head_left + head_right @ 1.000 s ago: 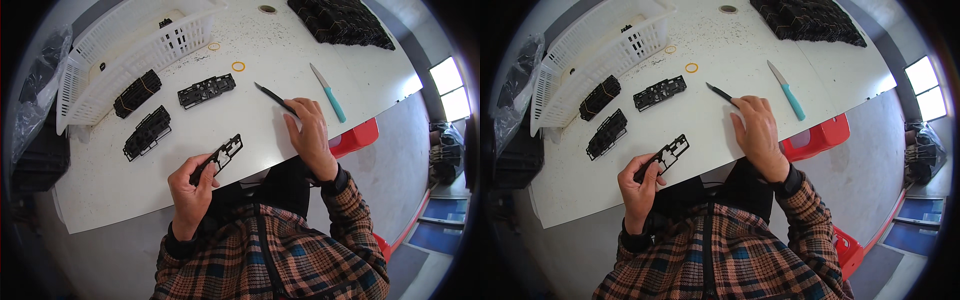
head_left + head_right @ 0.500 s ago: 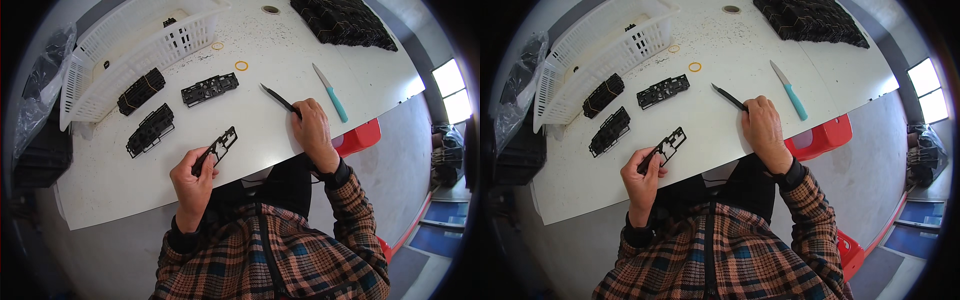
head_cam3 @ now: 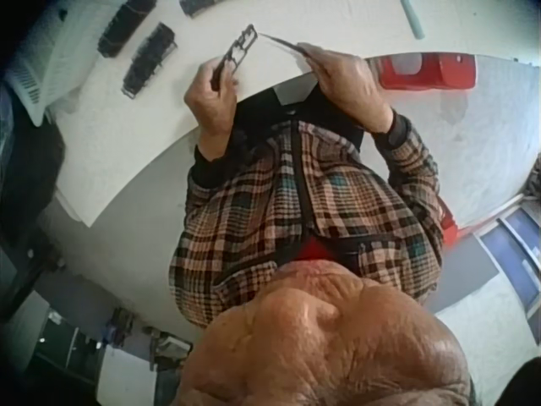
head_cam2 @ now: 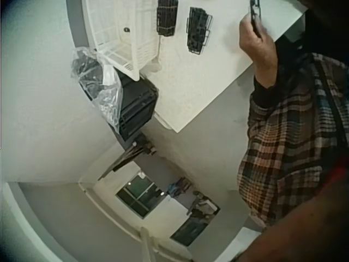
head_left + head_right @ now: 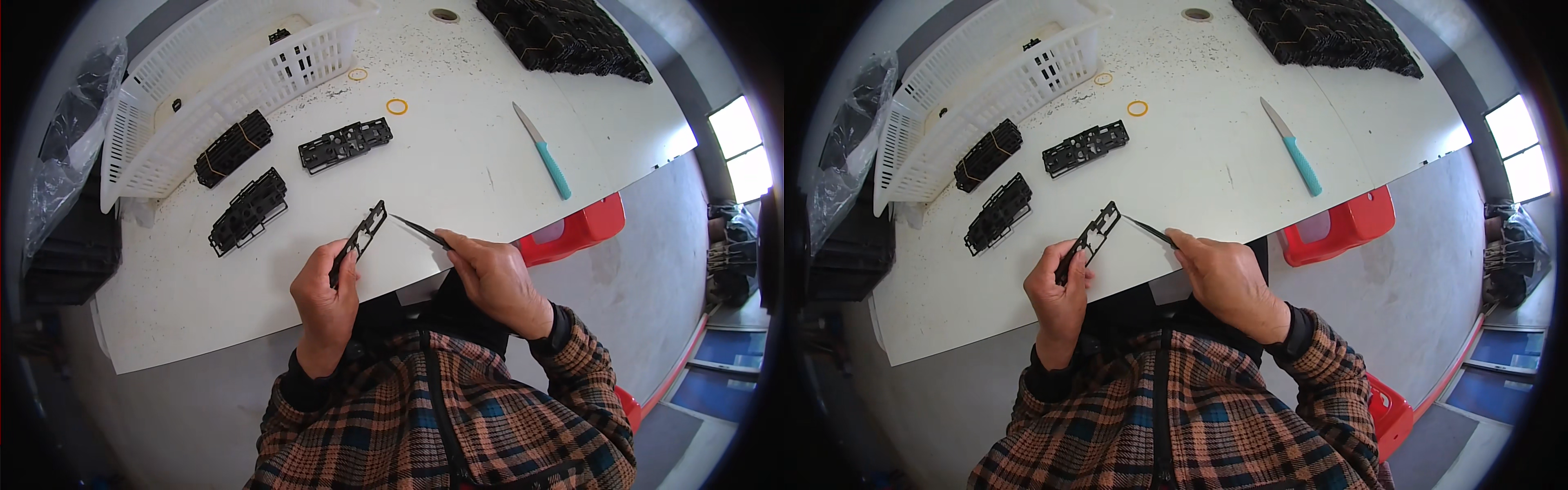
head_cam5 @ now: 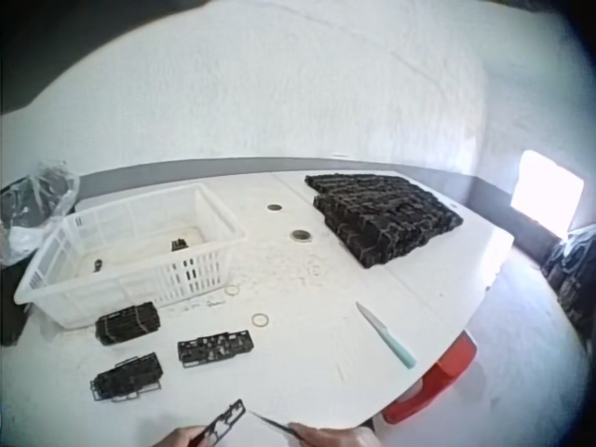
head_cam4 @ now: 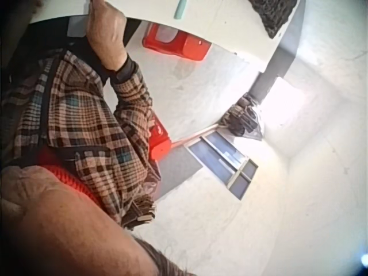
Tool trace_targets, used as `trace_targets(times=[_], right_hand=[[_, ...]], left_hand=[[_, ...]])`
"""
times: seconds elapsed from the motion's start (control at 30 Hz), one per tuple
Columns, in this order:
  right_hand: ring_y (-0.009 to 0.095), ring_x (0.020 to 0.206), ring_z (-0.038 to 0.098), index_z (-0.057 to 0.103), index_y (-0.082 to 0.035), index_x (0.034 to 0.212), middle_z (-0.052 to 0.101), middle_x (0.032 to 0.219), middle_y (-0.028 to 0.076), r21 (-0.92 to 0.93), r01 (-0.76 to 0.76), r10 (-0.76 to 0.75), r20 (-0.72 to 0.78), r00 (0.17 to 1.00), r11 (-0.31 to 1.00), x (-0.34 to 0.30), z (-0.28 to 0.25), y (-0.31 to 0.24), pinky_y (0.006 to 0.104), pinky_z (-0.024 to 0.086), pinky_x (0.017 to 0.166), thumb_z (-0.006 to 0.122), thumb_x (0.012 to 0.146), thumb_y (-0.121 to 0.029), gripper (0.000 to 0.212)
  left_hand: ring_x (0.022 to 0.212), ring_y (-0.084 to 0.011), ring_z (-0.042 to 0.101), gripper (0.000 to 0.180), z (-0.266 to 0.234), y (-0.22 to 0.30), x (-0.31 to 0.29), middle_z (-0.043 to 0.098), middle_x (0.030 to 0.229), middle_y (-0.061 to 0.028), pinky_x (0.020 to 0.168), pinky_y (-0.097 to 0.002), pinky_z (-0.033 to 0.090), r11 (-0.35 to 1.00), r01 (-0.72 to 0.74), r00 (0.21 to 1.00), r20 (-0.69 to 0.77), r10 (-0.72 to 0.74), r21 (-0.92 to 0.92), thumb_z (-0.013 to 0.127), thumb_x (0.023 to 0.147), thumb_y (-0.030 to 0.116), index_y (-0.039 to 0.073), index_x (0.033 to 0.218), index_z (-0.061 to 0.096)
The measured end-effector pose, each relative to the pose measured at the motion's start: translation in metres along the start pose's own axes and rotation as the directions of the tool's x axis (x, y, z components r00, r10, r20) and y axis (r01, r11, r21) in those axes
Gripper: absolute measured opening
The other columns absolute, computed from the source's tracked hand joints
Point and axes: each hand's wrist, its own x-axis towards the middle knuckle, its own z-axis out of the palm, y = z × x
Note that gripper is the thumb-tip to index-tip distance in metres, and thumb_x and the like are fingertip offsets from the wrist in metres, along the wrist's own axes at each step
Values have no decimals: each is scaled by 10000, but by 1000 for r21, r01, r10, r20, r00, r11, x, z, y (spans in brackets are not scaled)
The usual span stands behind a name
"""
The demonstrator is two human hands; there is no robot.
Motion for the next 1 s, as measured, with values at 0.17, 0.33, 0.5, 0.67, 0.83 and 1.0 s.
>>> trace_targets(times=[0.17, 0.33, 0.5, 0.67, 0.83, 1.0], right_hand=[[241, 592, 615, 561, -54, 1318, 617, 696, 120, -74, -12, 21, 113, 993, 997, 2, 2, -6, 335, 504, 573, 577, 876, 26, 450], [208, 563, 575, 533, -85, 1363, 553, 649, 72, -285, 50, -23, 98, 995, 957, 2, 12, -6, 331, 491, 549, 597, 815, 52, 569], [178, 577, 559, 487, -103, 1406, 502, 665, 42, -407, 109, -95, 55, 994, 907, -4, 21, -7, 322, 484, 536, 616, 753, 29, 679], [176, 583, 564, 480, -100, 1410, 509, 675, 39, -427, 66, -55, 39, 998, 902, -6, 29, -10, 322, 487, 538, 617, 744, 21, 691], [207, 558, 568, 517, -84, 1378, 525, 644, 72, -289, 41, -21, 70, 997, 956, 1, 22, -5, 334, 485, 543, 617, 778, 43, 622], [244, 561, 584, 545, -65, 1342, 550, 647, 108, -87, 44, -42, 28, 999, 995, -3, 20, -1, 353, 483, 550, 611, 817, 45, 541]], left_hand=[[558, -107, 583, 92, 3, 4, -2, 615, 736, -70, 514, -237, 459, 999, -48, 999, -1, 48, 17, 632, 884, -35, -13, 973, 621], [545, -72, 550, 64, 4, 0, -4, 619, 739, -46, 500, -224, 450, 993, -96, 995, 3, 96, 64, 621, 899, -29, -14, 961, 619], [571, -100, 548, 84, 4, 2, -6, 619, 744, -70, 530, -238, 447, 985, -137, 991, 5, 137, 104, 630, 888, -34, -13, 968, 617], [659, -260, 619, 139, 6, 11, -5, 617, 791, -144, 605, -304, 495, 974, -176, 984, 26, 174, 142, 642, 866, -47, -20, 999, 614], [651, -264, 616, 144, 6, 12, -6, 615, 791, -143, 595, -308, 492, 968, -195, 981, 16, 195, 160, 641, 866, -49, -17, 1003, 612], [569, -139, 551, 70, 3, 0, -5, 620, 766, -86, 524, -251, 444, 992, -93, 995, 29, 91, 81, 621, 901, -15, -6, 965, 593]])
